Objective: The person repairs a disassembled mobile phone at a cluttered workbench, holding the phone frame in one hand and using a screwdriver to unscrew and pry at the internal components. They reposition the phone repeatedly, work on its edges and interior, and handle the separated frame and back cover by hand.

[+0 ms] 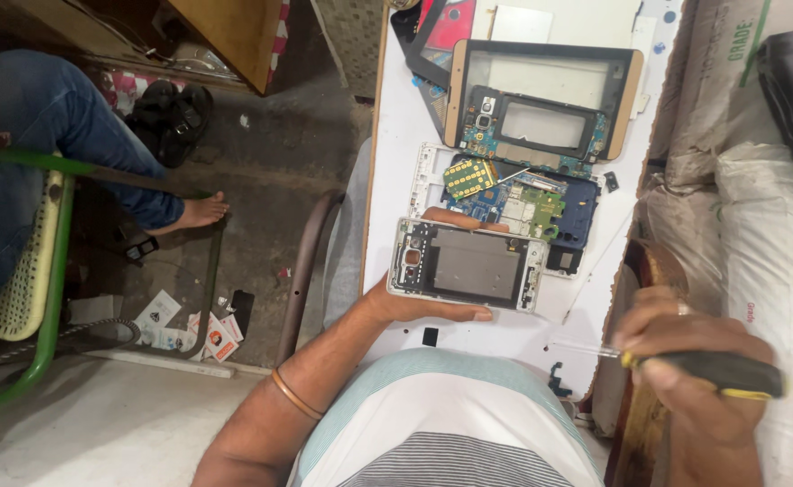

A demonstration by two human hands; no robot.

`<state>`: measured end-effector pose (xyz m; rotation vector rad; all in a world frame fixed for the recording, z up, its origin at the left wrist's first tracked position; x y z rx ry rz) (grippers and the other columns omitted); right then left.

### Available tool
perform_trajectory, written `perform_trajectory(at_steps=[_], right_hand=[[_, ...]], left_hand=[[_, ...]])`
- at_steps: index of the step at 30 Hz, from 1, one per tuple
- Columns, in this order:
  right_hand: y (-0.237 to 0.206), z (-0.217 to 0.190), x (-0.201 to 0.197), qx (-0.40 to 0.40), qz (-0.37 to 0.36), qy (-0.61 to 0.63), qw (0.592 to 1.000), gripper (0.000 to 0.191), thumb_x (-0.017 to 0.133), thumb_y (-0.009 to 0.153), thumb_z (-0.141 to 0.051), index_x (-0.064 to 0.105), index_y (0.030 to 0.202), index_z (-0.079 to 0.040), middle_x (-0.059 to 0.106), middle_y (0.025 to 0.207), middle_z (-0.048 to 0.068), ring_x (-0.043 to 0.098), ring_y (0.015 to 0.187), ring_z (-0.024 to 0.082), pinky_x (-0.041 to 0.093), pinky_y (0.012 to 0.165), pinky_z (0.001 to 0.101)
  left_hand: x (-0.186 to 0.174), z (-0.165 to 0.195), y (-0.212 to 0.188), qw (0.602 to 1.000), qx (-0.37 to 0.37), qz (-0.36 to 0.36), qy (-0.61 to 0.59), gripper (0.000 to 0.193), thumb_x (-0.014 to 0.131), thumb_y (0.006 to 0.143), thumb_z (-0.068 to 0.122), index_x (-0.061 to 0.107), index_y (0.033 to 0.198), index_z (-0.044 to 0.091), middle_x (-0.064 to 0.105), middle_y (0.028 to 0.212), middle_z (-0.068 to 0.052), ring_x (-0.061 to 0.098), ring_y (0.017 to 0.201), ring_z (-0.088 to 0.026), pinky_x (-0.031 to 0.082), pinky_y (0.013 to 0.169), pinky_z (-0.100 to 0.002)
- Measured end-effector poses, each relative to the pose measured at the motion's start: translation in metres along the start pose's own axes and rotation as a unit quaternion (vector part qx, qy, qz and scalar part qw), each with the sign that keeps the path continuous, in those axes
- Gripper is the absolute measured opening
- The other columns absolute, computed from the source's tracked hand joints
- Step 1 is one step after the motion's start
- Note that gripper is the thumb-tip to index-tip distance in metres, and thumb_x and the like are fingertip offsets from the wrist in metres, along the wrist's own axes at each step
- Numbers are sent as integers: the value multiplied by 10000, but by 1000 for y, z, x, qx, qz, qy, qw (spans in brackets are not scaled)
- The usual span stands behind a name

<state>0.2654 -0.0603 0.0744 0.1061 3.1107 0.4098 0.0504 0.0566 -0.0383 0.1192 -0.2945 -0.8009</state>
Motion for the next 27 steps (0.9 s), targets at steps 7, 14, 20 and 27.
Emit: perform_trajectory(at_steps=[7,14,20,27], right_hand=[[-23,42,-2,2,205,-103,973,299,715,1022,-28,583,1288,4,728,1137,211,740,948,240,595,829,302],[-11,89,26,74,176,17,981,377,706,951,44,574,1302,5,679,1243,219,719,1014,205,600,890,334],[-19,113,20,86,156,143,974,374,728,927,80,602,1273,16,686,1206,217,706,981,182,589,907,314],[-25,123,18,69,135,115,982,388,751,902,80,601,1253,11,685,1153,217,703,917,154,579,899,283]], left_hand=[[-3,-3,1,996,-48,9,-72,880,954,717,100,438,1430,137,601,1514,-158,545,1463,-280,482,1246,-433],[-9,-11,0,989,-145,5,-10,995,980,617,154,496,1486,102,676,1348,-110,627,1307,-257,547,1125,-407],[-4,-14,1,980,-179,-52,-72,1047,975,615,177,468,1526,78,671,1353,-103,633,1299,-249,540,1127,-397],[-2,-12,3,976,-171,-54,-127,1068,995,575,164,491,1509,47,655,1348,-103,626,1294,-255,550,1110,-401]])
Point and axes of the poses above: each hand's wrist, its own y-axis towards the middle knuckle, its own x-axis out of the palm, z = x × y, the point moved 8 cm from there along y, towards the middle knuckle
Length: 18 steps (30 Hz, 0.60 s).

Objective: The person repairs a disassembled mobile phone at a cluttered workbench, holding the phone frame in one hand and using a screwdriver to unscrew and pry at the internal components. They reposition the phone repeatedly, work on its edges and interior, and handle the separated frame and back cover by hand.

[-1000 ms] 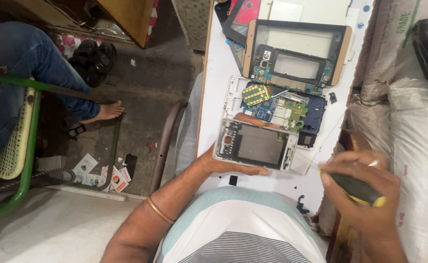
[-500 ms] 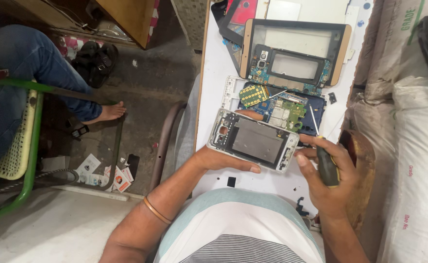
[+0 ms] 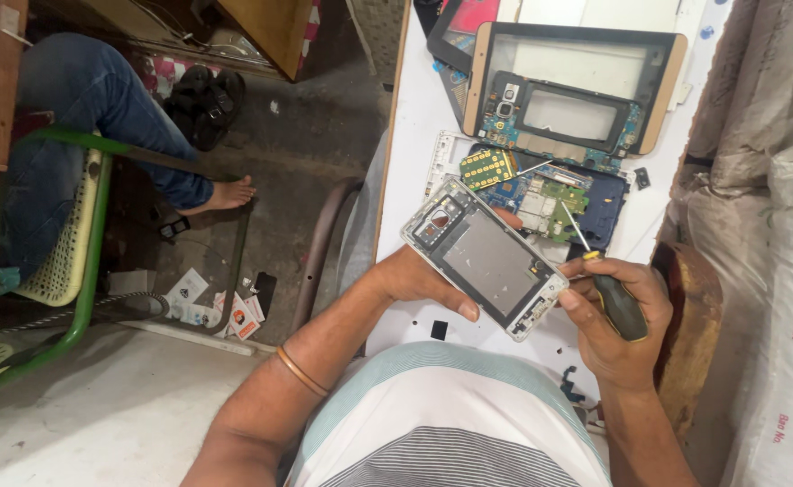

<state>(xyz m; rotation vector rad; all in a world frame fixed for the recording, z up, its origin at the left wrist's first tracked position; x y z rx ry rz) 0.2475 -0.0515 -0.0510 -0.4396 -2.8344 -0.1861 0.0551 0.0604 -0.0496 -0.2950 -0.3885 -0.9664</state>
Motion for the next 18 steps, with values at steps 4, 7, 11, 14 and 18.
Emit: perform_trajectory(at_steps=[4,7,11,14,18], right_hand=[[0,7,-7,9,-1,44,999,391,755,912,88,598,1262,15,687,1171,229,701,912,150,569,896,263],[0,11,-9,12,-8,73,997,372,751,920,97,596,1249,21,685,1171,232,715,940,168,573,879,260],[1,12,-10,8,-16,97,995,394,746,924,101,596,1278,13,686,1169,233,732,972,193,591,905,291],[2,12,-11,8,-20,99,995,391,747,930,100,596,1280,13,687,1166,232,736,970,199,596,905,299],[1,12,-12,6,-19,94,995,349,749,936,99,594,1240,24,689,1170,233,735,966,198,592,906,293]], left_hand=[[1,-1,2,1000,-5,-2,18,1091,987,570,149,479,1529,44,662,1376,-126,638,1307,-277,562,1117,-414],[7,3,2,999,5,-48,-19,1097,986,608,114,435,1555,57,598,1514,-123,574,1422,-271,515,1198,-423],[9,4,4,998,9,-44,-35,1085,980,624,91,431,1559,52,597,1523,-145,568,1445,-288,518,1214,-449],[9,3,5,999,6,-38,-22,1086,977,604,90,443,1549,51,617,1495,-151,585,1420,-298,529,1197,-454],[9,0,6,999,-8,-31,-34,1084,975,585,85,456,1536,55,635,1470,-148,600,1400,-305,543,1181,-459]])
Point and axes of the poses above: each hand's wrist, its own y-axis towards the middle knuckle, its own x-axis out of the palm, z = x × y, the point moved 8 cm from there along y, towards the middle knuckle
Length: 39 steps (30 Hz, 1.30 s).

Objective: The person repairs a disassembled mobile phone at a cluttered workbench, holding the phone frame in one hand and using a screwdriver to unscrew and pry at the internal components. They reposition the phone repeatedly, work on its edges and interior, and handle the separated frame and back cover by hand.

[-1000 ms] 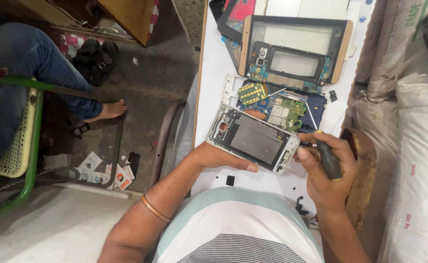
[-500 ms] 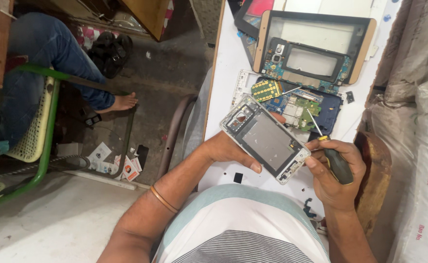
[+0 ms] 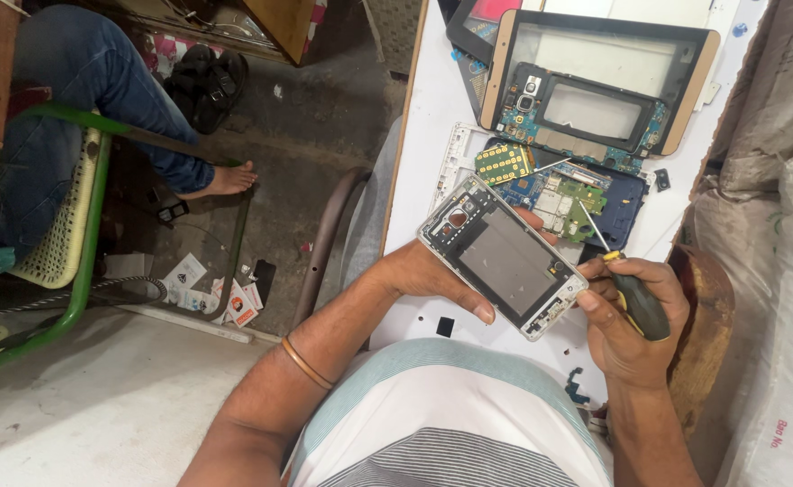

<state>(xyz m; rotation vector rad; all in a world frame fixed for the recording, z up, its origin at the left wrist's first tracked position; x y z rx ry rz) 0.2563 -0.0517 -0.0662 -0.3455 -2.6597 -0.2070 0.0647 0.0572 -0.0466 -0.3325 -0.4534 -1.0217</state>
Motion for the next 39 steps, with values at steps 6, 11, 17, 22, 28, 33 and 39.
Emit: perform_trajectory(at_steps=[6,11,17,22,28,33,39], right_hand=[[-1,1,-2,0,-4,4,1000,362,750,932,102,595,1248,17,687,1171,232,734,964,202,596,904,300],[-2,3,-5,6,-6,14,1000,380,754,922,114,595,1254,19,682,1177,243,734,957,213,592,900,295],[-2,4,-8,11,-7,16,1000,391,756,914,111,594,1256,14,683,1172,239,737,951,214,596,900,300],[-2,4,-8,11,-13,18,1000,389,759,914,107,595,1255,17,684,1177,242,737,962,207,594,906,291],[-1,7,-8,22,-17,19,999,385,762,899,111,601,1237,20,683,1167,251,735,976,205,597,903,293],[-1,7,-7,27,-13,24,999,391,761,895,120,599,1239,27,682,1172,252,729,980,208,591,909,295],[-1,6,-3,34,-3,38,999,431,748,897,119,593,1287,20,680,1167,251,730,982,249,594,953,357]], left_hand=[[2,2,-2,1000,3,-8,-2,1081,973,598,74,447,1543,62,624,1479,-130,589,1405,-295,519,1199,-455],[4,5,-2,999,13,-24,19,1070,968,615,67,445,1549,69,620,1490,-124,585,1415,-285,498,1227,-453],[4,3,-1,1000,6,-23,19,1074,969,593,69,459,1539,85,627,1480,-111,592,1404,-281,510,1215,-458],[2,-3,-1,1000,-5,-9,19,1084,980,548,94,488,1514,97,650,1448,-104,611,1376,-286,523,1191,-466],[-3,-8,0,999,0,9,36,1054,994,503,131,552,1459,108,688,1399,-107,637,1349,-291,538,1177,-475],[-3,-7,0,999,15,1,37,1036,999,522,121,552,1456,110,675,1419,-106,620,1374,-289,525,1201,-476],[-1,-1,-2,999,33,-15,19,1018,1001,569,114,519,1466,96,655,1430,-126,609,1396,-286,534,1204,-463]])
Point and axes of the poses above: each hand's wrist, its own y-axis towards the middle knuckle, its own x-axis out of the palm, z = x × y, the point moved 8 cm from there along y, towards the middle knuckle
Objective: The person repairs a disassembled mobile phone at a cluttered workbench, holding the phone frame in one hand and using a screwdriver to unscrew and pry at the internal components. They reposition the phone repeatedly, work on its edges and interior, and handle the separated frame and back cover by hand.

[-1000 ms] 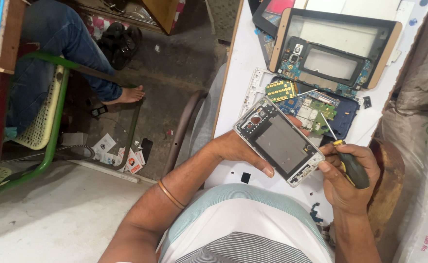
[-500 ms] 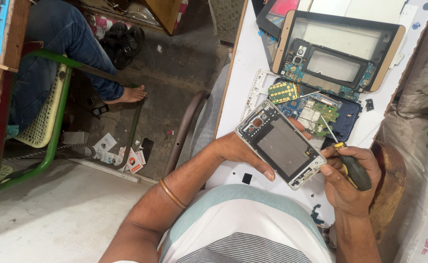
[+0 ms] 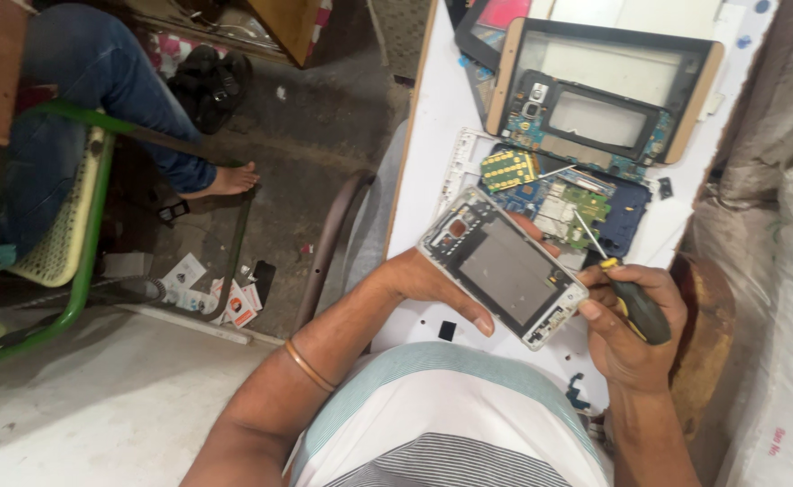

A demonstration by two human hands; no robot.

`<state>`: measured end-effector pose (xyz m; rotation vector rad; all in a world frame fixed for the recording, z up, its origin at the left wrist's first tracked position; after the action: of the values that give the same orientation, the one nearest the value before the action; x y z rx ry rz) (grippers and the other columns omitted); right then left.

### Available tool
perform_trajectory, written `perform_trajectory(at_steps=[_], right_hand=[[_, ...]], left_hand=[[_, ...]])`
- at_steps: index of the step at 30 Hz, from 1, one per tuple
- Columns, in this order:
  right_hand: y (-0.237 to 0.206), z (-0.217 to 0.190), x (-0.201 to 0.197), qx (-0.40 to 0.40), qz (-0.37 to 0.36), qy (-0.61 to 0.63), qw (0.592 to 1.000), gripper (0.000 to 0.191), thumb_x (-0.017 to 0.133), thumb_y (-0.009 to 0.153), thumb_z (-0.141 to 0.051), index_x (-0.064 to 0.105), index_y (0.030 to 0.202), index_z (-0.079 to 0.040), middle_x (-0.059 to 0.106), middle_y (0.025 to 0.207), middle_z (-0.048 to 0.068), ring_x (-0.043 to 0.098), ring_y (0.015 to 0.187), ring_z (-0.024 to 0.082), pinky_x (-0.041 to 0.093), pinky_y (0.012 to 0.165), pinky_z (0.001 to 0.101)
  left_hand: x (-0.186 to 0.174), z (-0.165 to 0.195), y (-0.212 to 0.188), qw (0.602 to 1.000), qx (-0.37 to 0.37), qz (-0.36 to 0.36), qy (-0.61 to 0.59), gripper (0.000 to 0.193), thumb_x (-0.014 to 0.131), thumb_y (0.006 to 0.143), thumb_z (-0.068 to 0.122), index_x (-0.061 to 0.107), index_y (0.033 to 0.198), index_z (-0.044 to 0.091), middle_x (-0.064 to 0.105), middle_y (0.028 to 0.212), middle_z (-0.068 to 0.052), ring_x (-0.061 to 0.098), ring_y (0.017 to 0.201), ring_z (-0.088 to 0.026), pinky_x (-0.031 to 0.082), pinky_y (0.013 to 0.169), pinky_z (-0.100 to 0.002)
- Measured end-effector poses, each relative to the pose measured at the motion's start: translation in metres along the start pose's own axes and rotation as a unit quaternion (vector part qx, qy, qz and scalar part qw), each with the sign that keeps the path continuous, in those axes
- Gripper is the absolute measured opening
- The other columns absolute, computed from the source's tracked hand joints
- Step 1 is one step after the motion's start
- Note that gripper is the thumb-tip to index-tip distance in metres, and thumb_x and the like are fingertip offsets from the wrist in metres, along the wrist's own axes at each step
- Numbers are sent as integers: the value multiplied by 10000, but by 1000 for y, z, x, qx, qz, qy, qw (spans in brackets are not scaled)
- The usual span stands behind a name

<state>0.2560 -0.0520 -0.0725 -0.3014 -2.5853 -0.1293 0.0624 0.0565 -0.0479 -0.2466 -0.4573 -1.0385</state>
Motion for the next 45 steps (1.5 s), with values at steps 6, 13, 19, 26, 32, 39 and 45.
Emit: perform_trajectory(at_steps=[6,13,19,26,32,39,45], right_hand=[[3,0,6,-1,-3,7,1000,420,728,896,127,594,1276,6,687,1179,252,722,1062,269,592,958,380],[7,-3,13,-15,-24,-2,1000,390,715,911,126,598,1260,-3,687,1240,242,718,1087,265,596,959,380],[7,-2,11,-13,-20,-10,1000,400,725,910,123,600,1270,2,687,1229,252,717,1089,254,587,964,362],[4,-1,6,-11,-6,-20,1000,429,735,904,111,592,1293,0,686,1196,258,718,1030,233,580,972,348],[4,-2,6,-19,-11,-16,1000,391,737,919,110,583,1265,12,676,1213,260,713,1030,234,578,957,340],[4,-2,2,-21,-5,-21,1000,394,717,915,123,575,1266,18,669,1209,263,719,1019,249,585,982,374],[0,-9,-9,-70,31,-101,992,323,728,1012,11,548,1280,21,668,1194,242,690,968,228,558,960,367]], left_hand=[[-2,3,-1,999,-9,15,-33,964,1008,563,103,535,1403,90,662,1437,-158,631,1369,-301,569,1162,-468],[-5,-1,0,999,-25,36,-30,955,1012,528,112,546,1362,102,700,1376,-158,664,1315,-306,587,1122,-464],[-6,-2,0,999,-15,44,-15,984,1008,520,122,544,1387,98,706,1370,-168,671,1309,-314,592,1120,-473],[-3,3,0,1000,0,24,-8,970,1003,563,123,522,1404,94,686,1378,-157,645,1344,-300,563,1154,-463],[-1,3,2,1000,-2,13,-20,1006,993,584,122,489,1453,89,607,1484,-131,579,1413,-286,511,1207,-451],[1,5,2,1000,19,13,8,997,986,603,107,498,1472,75,586,1488,-131,571,1404,-280,509,1230,-461],[5,9,2,1000,11,-12,2,958,977,630,55,484,1451,48,604,1465,-142,568,1391,-272,505,1237,-468]])
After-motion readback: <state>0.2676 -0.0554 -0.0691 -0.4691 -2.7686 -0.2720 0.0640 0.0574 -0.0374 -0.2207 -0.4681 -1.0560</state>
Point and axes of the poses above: each hand's wrist, its own y-axis towards the middle knuckle, its own x-axis out of the palm, z = x × y, the point moved 8 cm from there along y, towards the middle knuckle
